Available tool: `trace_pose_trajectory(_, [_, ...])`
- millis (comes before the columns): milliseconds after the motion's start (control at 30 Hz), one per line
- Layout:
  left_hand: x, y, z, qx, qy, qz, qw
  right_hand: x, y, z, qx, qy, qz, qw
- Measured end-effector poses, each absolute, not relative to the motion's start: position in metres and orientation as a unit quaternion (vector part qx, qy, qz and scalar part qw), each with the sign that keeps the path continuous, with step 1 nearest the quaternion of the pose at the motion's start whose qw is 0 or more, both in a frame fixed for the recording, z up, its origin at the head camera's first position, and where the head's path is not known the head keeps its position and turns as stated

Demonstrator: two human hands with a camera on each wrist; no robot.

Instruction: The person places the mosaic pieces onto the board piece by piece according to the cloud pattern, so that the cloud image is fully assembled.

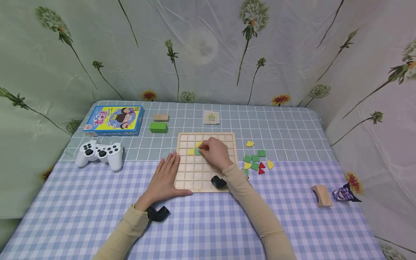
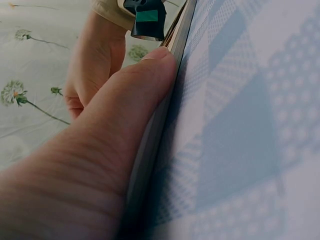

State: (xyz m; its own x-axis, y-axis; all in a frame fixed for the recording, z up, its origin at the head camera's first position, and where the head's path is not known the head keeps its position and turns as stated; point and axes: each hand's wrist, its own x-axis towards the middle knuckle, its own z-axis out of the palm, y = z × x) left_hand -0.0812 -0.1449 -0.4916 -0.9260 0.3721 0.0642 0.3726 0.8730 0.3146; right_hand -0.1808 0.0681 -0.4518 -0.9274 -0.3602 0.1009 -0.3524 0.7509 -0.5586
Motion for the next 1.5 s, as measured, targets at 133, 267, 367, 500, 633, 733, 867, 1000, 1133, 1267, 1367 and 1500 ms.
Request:
trace_pose_trajectory(133, [-0.081, -0.144, -0.491, -0.191, -0.968, -0.162, 0.002, -0.180, 0.072, -0.452, -0.187, 0.937, -0.294, 0.011])
trace_pose_trajectory(267, [-0.081, -0.144, -0.491, -0.193, -0.968, -0.161, 0.000, -0.176, 0.086, -0.449, -0.191, 0.930, -0.313, 0.016])
trace_pose_trajectory(367, [-0.081, -0.144, -0.491, -0.194, -0.968, -0.160, -0.003, -0.173, 0.105, -0.447, -0.183, 0.925, -0.332, 0.016])
trace_pose_trajectory(500, [-0.081, -0.144, -0.492, -0.194, -0.968, -0.161, 0.000, -0.172, 0.137, -0.444, -0.160, 0.927, -0.340, 0.004])
trace_pose_trajectory(633, [-0.081, -0.145, -0.492, -0.192, -0.968, -0.162, -0.001, -0.169, 0.169, -0.442, -0.137, 0.930, -0.341, -0.012])
trace_pose_trajectory(733, [-0.081, -0.146, -0.492, -0.191, -0.967, -0.166, -0.003, -0.166, 0.189, -0.442, -0.121, 0.934, -0.336, -0.016])
trace_pose_trajectory(867, [-0.081, -0.147, -0.490, -0.189, -0.967, -0.169, 0.000, -0.162, 0.205, -0.440, -0.095, 0.942, -0.323, 0.002])
trace_pose_trajectory(1000, [-0.081, -0.147, -0.490, -0.187, -0.968, -0.170, 0.002, -0.158, 0.211, -0.438, -0.075, 0.951, -0.296, 0.039])
trace_pose_trajectory(1133, [-0.081, -0.146, -0.490, -0.189, -0.967, -0.172, 0.003, -0.156, 0.213, -0.438, -0.061, 0.958, -0.273, 0.064])
trace_pose_trajectory(1267, [-0.081, -0.146, -0.490, -0.192, -0.966, -0.174, 0.005, -0.155, 0.211, -0.438, -0.065, 0.957, -0.277, 0.063])
trace_pose_trajectory(1367, [-0.081, -0.146, -0.490, -0.196, -0.965, -0.176, 0.009, -0.154, 0.208, -0.439, -0.076, 0.951, -0.293, 0.062])
trace_pose_trajectory(1500, [-0.081, -0.145, -0.491, -0.201, -0.963, -0.178, 0.015, -0.155, 0.202, -0.440, -0.089, 0.944, -0.314, 0.049])
